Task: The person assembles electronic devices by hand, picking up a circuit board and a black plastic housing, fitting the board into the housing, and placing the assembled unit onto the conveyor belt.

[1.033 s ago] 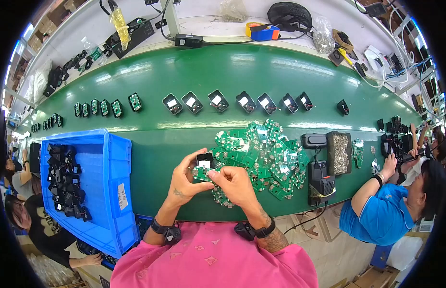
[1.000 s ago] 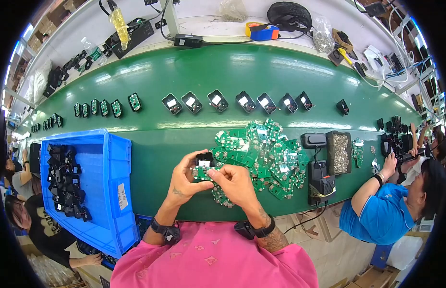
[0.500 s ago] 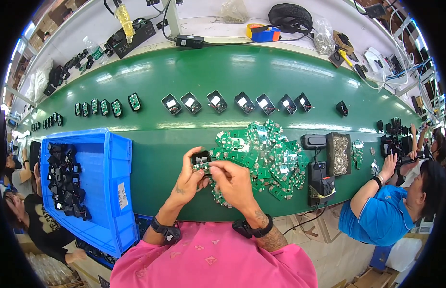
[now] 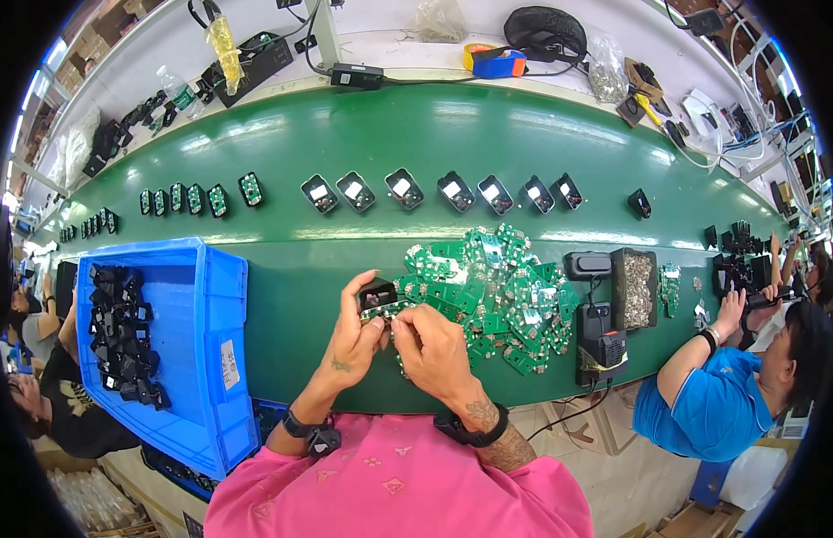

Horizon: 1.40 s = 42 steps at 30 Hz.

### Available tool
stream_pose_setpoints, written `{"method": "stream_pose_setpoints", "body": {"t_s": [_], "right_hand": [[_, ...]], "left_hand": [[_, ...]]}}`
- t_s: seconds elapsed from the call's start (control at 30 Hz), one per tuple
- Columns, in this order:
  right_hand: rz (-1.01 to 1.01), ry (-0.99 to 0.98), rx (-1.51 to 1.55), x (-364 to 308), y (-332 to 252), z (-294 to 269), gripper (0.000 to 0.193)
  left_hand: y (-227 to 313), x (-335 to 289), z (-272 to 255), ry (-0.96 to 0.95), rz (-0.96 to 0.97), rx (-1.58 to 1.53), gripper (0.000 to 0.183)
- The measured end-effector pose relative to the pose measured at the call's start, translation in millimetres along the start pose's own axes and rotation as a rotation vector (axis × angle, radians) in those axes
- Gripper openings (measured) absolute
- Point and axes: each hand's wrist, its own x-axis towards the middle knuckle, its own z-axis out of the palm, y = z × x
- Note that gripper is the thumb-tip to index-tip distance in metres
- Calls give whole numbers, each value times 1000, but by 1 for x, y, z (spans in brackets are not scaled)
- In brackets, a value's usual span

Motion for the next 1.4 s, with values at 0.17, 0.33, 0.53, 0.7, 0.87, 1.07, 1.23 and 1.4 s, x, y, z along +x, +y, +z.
{"method": "stream_pose_setpoints", "body": {"t_s": [0.17,0.33,0.53,0.7,0.87,1.07,1.23,1.4], "right_hand": [[72,-203,113,9,-3,-18,7],[66,-250,127,11,-6,-27,8],[43,-271,145,9,-6,-29,8],[27,-332,141,12,-9,-34,7],[83,-359,99,14,-9,-38,8],[76,-216,16,5,-2,-20,9],[75,-36,15,-1,5,-7,12],[509,-170,175,-5,22,-15,19]], "left_hand": [[16,-2,-4,-69,104,200,61],[30,-6,-5,-123,144,312,62],[38,-10,-6,-163,118,349,60],[37,-10,-6,-193,135,437,61],[36,-8,-3,-198,224,588,65],[30,-11,8,-105,164,662,60],[7,-6,10,-13,99,356,59],[-7,-2,11,-74,98,146,63]]}}
